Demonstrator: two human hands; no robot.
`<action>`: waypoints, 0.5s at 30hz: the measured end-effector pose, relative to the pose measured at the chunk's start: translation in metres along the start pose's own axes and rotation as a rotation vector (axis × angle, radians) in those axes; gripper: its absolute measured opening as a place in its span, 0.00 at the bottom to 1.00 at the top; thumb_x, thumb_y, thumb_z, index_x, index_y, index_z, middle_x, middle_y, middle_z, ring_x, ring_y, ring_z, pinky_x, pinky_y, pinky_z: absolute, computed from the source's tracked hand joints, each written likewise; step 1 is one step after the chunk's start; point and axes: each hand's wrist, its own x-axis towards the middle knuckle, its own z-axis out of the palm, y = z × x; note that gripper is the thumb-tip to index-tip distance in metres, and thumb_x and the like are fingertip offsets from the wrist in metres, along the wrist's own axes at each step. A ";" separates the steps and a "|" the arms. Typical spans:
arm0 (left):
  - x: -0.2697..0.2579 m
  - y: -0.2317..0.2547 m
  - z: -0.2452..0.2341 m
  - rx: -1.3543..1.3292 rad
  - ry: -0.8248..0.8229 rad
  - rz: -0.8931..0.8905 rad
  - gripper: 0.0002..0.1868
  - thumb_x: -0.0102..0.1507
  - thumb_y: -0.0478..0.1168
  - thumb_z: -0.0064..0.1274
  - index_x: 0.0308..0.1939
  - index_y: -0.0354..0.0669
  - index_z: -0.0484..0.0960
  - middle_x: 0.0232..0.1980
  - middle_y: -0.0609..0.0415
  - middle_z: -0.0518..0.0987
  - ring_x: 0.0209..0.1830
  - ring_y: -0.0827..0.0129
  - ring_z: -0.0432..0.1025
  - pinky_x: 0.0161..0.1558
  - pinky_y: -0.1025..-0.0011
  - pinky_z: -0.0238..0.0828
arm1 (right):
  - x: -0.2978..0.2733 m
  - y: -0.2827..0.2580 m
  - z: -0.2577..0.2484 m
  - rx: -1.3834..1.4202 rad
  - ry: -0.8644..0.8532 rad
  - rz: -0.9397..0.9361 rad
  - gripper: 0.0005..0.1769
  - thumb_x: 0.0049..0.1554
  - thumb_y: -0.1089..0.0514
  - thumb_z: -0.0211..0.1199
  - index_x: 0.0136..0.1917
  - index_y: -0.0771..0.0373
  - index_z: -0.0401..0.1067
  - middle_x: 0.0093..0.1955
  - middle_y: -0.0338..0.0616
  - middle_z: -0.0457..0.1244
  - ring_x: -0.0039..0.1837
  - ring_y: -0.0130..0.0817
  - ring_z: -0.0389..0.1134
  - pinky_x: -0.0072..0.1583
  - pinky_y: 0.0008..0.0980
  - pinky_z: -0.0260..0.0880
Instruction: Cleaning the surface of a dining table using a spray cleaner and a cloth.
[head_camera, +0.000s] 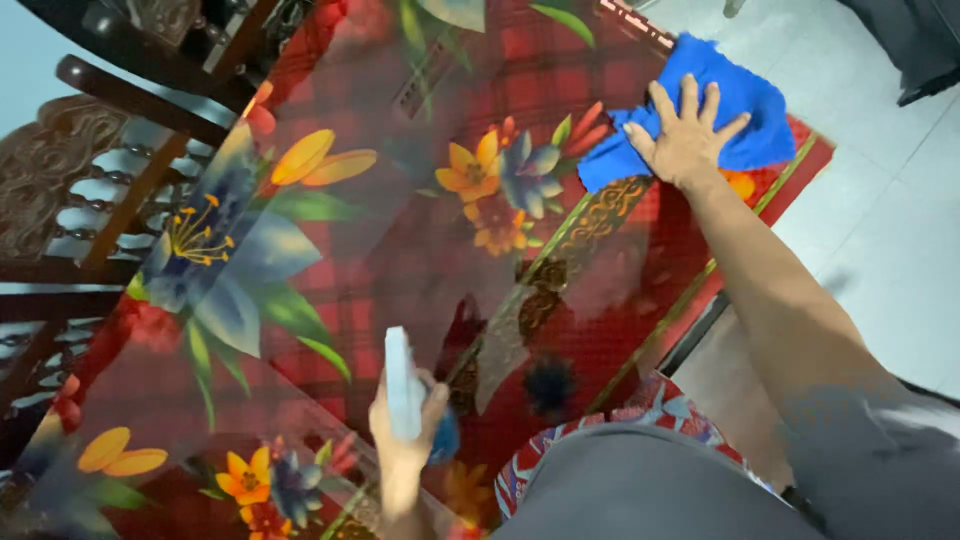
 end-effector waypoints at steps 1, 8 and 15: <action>-0.001 0.009 0.021 0.194 0.056 0.141 0.37 0.50 0.33 0.63 0.65 0.37 0.75 0.45 0.52 0.84 0.32 0.68 0.79 0.35 0.75 0.76 | 0.010 0.001 -0.004 0.000 0.020 -0.022 0.50 0.57 0.18 0.38 0.84 0.41 0.46 0.87 0.53 0.32 0.84 0.65 0.24 0.66 0.90 0.16; 0.008 0.117 0.099 -0.322 -0.232 0.196 0.42 0.51 0.31 0.63 0.71 0.40 0.71 0.33 0.59 0.81 0.27 0.75 0.72 0.31 0.78 0.71 | -0.005 0.009 -0.014 0.016 0.004 -0.109 0.51 0.57 0.16 0.32 0.83 0.43 0.48 0.87 0.52 0.34 0.84 0.66 0.29 0.69 0.86 0.17; 0.033 0.092 0.130 -0.500 -0.150 0.381 0.45 0.54 0.33 0.70 0.74 0.35 0.67 0.33 0.46 0.85 0.29 0.62 0.79 0.33 0.66 0.76 | -0.096 0.090 0.024 -0.184 0.143 -0.266 0.42 0.63 0.25 0.44 0.85 0.37 0.47 0.85 0.52 0.45 0.85 0.61 0.40 0.75 0.79 0.33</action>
